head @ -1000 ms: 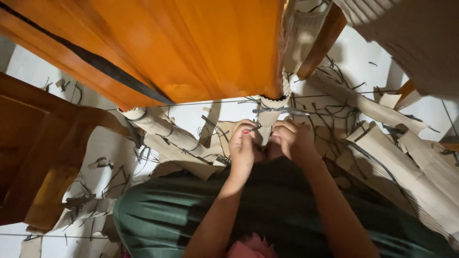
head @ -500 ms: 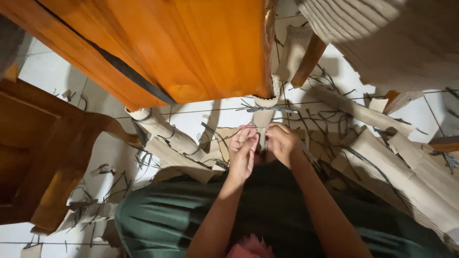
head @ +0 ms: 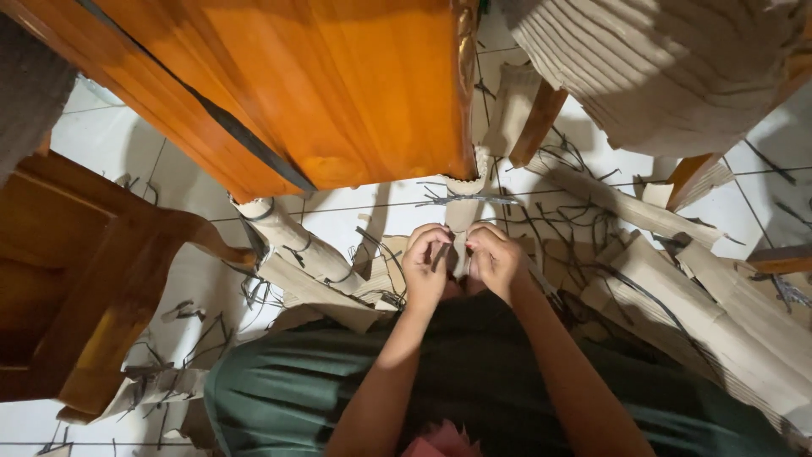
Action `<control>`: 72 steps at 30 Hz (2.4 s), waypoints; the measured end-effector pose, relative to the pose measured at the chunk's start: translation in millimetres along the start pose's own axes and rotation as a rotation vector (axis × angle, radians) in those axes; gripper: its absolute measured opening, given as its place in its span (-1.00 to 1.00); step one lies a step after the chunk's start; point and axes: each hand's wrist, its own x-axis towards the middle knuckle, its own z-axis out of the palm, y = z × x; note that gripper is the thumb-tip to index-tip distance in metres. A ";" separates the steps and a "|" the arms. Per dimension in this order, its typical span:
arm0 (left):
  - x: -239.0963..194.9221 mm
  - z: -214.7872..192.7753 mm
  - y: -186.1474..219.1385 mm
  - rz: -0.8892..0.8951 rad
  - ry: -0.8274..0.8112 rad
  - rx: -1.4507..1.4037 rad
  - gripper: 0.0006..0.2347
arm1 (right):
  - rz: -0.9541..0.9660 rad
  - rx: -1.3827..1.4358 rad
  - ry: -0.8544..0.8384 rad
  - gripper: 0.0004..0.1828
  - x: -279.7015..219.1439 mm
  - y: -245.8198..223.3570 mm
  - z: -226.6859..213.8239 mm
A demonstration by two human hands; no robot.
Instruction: Wrapping chair legs with cardboard and securing them with plastic ties for protection during transport.
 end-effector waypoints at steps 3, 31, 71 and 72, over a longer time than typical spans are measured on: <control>-1.8 -4.2 -11.2 0.039 -0.101 0.007 -0.87 | -0.012 0.039 -0.008 -0.82 10.6 -23.1 -13.8; 25.7 -28.2 -12.6 0.203 -0.353 0.100 -0.87 | -0.162 -0.208 0.108 -0.89 -2.8 -23.2 3.9; -5.9 2.8 8.5 -0.590 0.073 -0.144 -0.80 | -0.248 -0.308 0.201 -0.76 5.1 -29.5 -2.3; -6.6 2.9 6.7 -0.596 0.077 -0.158 -0.80 | -0.298 -0.293 0.196 -0.77 7.6 -33.5 -5.3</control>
